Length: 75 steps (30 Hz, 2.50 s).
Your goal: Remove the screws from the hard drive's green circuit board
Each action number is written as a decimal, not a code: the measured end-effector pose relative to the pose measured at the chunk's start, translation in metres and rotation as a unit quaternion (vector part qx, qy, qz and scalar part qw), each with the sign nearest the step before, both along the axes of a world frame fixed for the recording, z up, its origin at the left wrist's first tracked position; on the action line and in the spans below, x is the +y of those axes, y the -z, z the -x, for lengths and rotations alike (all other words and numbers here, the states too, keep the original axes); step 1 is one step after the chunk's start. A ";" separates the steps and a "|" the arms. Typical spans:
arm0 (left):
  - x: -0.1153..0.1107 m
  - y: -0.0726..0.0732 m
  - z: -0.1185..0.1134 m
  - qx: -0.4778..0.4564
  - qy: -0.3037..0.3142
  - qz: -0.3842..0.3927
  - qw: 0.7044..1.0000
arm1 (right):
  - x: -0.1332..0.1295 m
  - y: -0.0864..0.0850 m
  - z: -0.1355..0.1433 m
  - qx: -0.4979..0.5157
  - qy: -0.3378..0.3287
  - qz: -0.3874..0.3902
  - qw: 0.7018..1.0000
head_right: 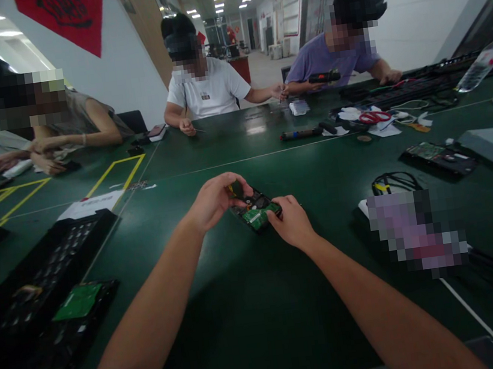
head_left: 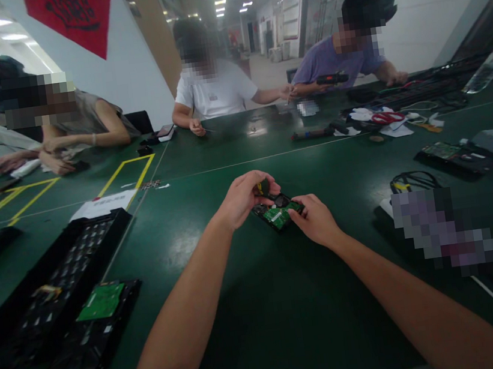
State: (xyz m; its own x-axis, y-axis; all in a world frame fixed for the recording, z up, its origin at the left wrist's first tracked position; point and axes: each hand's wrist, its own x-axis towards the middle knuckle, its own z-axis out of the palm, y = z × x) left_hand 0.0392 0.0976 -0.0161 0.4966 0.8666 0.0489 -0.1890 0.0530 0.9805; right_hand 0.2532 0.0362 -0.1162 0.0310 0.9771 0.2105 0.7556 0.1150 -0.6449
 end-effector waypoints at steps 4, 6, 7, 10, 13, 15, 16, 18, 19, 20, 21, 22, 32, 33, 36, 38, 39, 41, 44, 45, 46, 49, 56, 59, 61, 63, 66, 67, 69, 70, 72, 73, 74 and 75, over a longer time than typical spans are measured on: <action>0.002 -0.001 0.003 0.065 -0.012 -0.066 0.996 | 0.001 0.003 -0.001 -0.002 -0.003 -0.006 1.000; 0.003 -0.005 0.007 0.129 -0.022 -0.130 0.983 | 0.002 0.003 -0.001 0.000 -0.003 -0.007 1.000; 0.003 -0.007 0.008 0.159 -0.035 -0.160 0.974 | 0.002 0.003 -0.001 0.001 -0.002 -0.006 1.000; 0.002 -0.013 0.013 0.213 -0.078 -0.201 0.953 | 0.001 0.001 0.000 0.002 0.004 0.002 1.000; 0.001 -0.015 0.014 0.197 -0.065 -0.140 0.968 | 0.000 -0.001 0.000 0.001 0.004 0.006 1.000; -0.001 -0.014 0.013 0.157 -0.029 -0.069 0.985 | 0.000 -0.001 0.000 0.002 0.004 0.005 1.000; -0.001 -0.012 0.012 0.133 -0.010 -0.032 0.991 | 0.000 -0.001 0.000 0.002 0.004 0.007 1.000; 0.000 -0.009 0.011 0.088 0.021 0.031 0.995 | -0.001 -0.001 0.000 0.005 0.004 0.008 1.000; 0.001 -0.007 0.010 0.070 0.031 0.055 0.996 | -0.001 -0.002 0.000 0.007 0.006 0.007 1.000; 0.002 -0.005 0.009 0.057 0.035 0.071 0.995 | -0.001 -0.002 0.000 0.009 0.005 0.007 1.000; 0.003 -0.004 0.009 0.050 0.033 0.079 0.995 | -0.001 -0.002 0.000 0.011 0.003 0.007 1.000; 0.004 -0.003 0.008 0.047 0.027 0.080 0.995 | -0.001 -0.002 0.000 0.010 0.002 0.007 1.000; -0.003 -0.011 0.010 0.105 0.006 0.021 0.994 | 0.000 -0.003 0.001 -0.002 0.004 0.008 1.000; -0.003 -0.012 0.011 0.108 0.005 0.021 0.994 | 0.000 -0.003 0.001 -0.004 0.003 0.007 1.000; -0.003 -0.012 0.013 0.100 0.012 0.032 0.994 | -0.001 -0.005 0.002 -0.001 0.005 0.007 1.000; -0.001 -0.010 0.014 0.084 0.020 0.045 0.995 | -0.001 -0.005 0.003 0.002 0.006 0.007 1.000; 0.000 -0.009 0.014 0.074 0.023 0.053 0.996 | -0.001 -0.006 0.003 0.003 0.007 0.006 1.000; 0.002 -0.005 0.013 0.054 0.032 0.069 0.996 | -0.002 -0.005 0.004 0.004 0.007 0.004 1.000; 0.004 -0.001 0.009 0.021 0.052 0.093 0.994 | -0.001 -0.004 0.004 0.002 0.007 0.001 1.000; 0.004 0.000 0.008 0.014 0.059 0.101 0.993 | -0.001 -0.004 0.004 0.002 0.007 0.002 1.000; 0.005 0.001 0.008 0.010 0.062 0.106 0.992 | -0.001 -0.004 0.003 0.002 0.009 0.002 1.000; 0.005 0.000 0.008 0.029 0.051 0.097 0.994 | -0.001 -0.004 0.003 0.003 0.007 0.006 1.000; 0.003 -0.010 0.018 0.111 -0.014 0.010 0.994 | -0.001 -0.003 0.001 -0.010 0.004 0.007 1.000; 0.002 -0.012 0.016 0.111 -0.011 0.003 0.994 | -0.001 -0.002 0.001 -0.004 0.003 0.008 1.000; 0.000 -0.010 0.013 0.094 0.003 0.012 0.995 | -0.001 -0.002 0.001 -0.002 0.003 0.006 1.000; -0.001 -0.008 0.008 0.071 0.020 0.030 0.997 | -0.001 -0.002 0.001 -0.004 0.002 0.005 1.000; -0.002 -0.006 0.003 0.049 0.049 0.060 0.996 | 0.001 -0.002 0.001 -0.007 0.002 -0.002 1.000; -0.002 -0.006 0.002 0.046 0.056 0.068 0.995 | 0.001 -0.002 0.001 -0.008 0.003 -0.006 1.000; -0.002 -0.005 0.003 0.046 0.060 0.075 0.994 | 0.002 -0.002 0.001 -0.009 0.003 -0.010 1.000; -0.001 -0.005 0.005 0.049 0.056 0.072 0.995 | 0.002 -0.002 0.001 -0.007 0.005 -0.011 1.000; 0.002 -0.006 0.008 0.060 0.037 0.054 0.996 | 0.001 -0.002 0.002 -0.004 0.005 -0.008 1.000; 0.003 -0.006 0.010 0.067 0.023 0.042 0.997 | 0.001 -0.002 0.002 -0.003 0.006 -0.005 1.000; 0.003 -0.006 0.011 0.075 0.005 0.031 0.997 | 0.000 -0.002 0.002 -0.002 0.007 -0.002 1.000; 0.004 -0.007 0.012 0.082 -0.014 0.021 0.996 | 0.000 -0.002 0.002 -0.001 0.007 0.001 1.000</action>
State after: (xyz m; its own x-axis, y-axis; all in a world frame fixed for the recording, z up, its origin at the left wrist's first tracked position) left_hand 0.0272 0.1014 -0.0092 0.4707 0.8797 -0.0674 -0.0288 0.0916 0.9954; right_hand 0.2515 0.0362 -0.1142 0.0441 0.9769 0.2092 0.7587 0.1035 -0.6432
